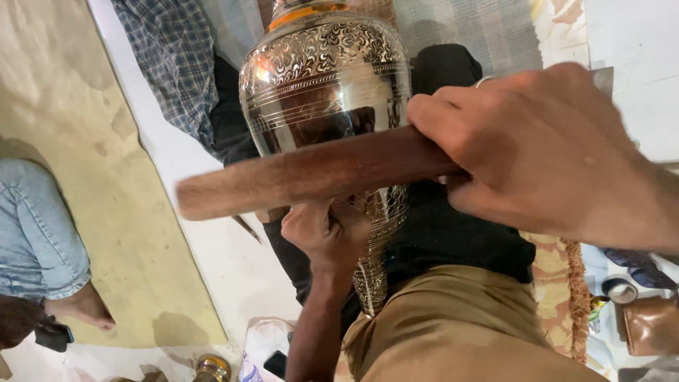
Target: The person uses a chisel and wooden mallet to engrave decorative patterns onto a large silver-colored metal vase. They repeatedly strike the chisel against the vase surface to create intricate designs.
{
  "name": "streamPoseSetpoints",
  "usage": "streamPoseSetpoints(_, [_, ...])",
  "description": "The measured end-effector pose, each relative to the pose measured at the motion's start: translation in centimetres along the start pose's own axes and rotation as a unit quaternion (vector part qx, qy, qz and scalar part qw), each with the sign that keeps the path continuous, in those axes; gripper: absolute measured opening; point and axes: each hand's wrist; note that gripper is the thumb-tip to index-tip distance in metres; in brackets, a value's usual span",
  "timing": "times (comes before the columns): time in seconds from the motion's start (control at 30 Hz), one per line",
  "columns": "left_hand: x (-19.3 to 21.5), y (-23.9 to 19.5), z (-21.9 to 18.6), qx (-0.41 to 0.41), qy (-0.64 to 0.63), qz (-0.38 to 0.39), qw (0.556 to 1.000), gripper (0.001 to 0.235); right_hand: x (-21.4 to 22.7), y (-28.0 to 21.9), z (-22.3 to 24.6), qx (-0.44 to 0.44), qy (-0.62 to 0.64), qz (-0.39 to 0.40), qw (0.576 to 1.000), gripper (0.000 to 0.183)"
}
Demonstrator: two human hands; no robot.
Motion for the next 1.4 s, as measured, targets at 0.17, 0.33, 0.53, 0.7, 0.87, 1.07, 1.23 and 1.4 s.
streamPoseSetpoints(0.17, [1.6, 2.5, -0.4, -0.014, -0.024, 0.135, 0.991, 0.041, -3.2, -2.3, -1.7, -0.117, 0.134, 0.054, 0.983, 0.033])
streamPoseSetpoints(0.33, [2.9, 5.9, -1.2, -0.061, -0.018, 0.286, 0.956, 0.054, -7.1, -6.7, -2.3, -0.205, 0.285, 0.022, 0.936, 0.033])
streamPoseSetpoints(0.53, [2.1, 8.9, -0.8, -0.111, -0.014, 0.430, 0.896, 0.055, -13.6, -11.5, 0.5, -0.316, 0.372, 0.007, 0.873, 0.031])
streamPoseSetpoints(0.7, [1.0, 12.1, 0.8, -0.165, -0.099, 0.508, 0.839, 0.058, -18.0, -12.4, 5.1, -0.364, 0.490, -0.106, 0.785, 0.030])
streamPoseSetpoints(0.87, [0.1, 13.8, 0.5, -0.226, -0.125, 0.565, 0.783, 0.063, -20.6, -13.4, 7.3, -0.394, 0.513, -0.103, 0.756, 0.029])
streamPoseSetpoints(1.07, [-0.2, 14.1, 0.1, -0.214, -0.135, 0.601, 0.758, 0.063, -21.5, -13.7, 7.3, -0.391, 0.362, -0.175, 0.828, 0.025])
streamPoseSetpoints(1.23, [0.6, 13.2, 0.3, -0.223, -0.090, 0.543, 0.804, 0.067, -20.3, -12.8, 5.0, -0.368, 0.399, -0.196, 0.817, 0.018])
streamPoseSetpoints(1.4, [1.9, 10.8, 0.7, -0.169, -0.070, 0.453, 0.872, 0.058, -17.0, -10.8, 2.6, -0.244, 0.447, -0.242, 0.826, 0.018])
Point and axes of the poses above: each hand's wrist, its own y-axis towards the middle knuckle, its own x-axis out of the back of the hand, z = x × y, and after that the axes turned 7 degrees about -y, right-handed
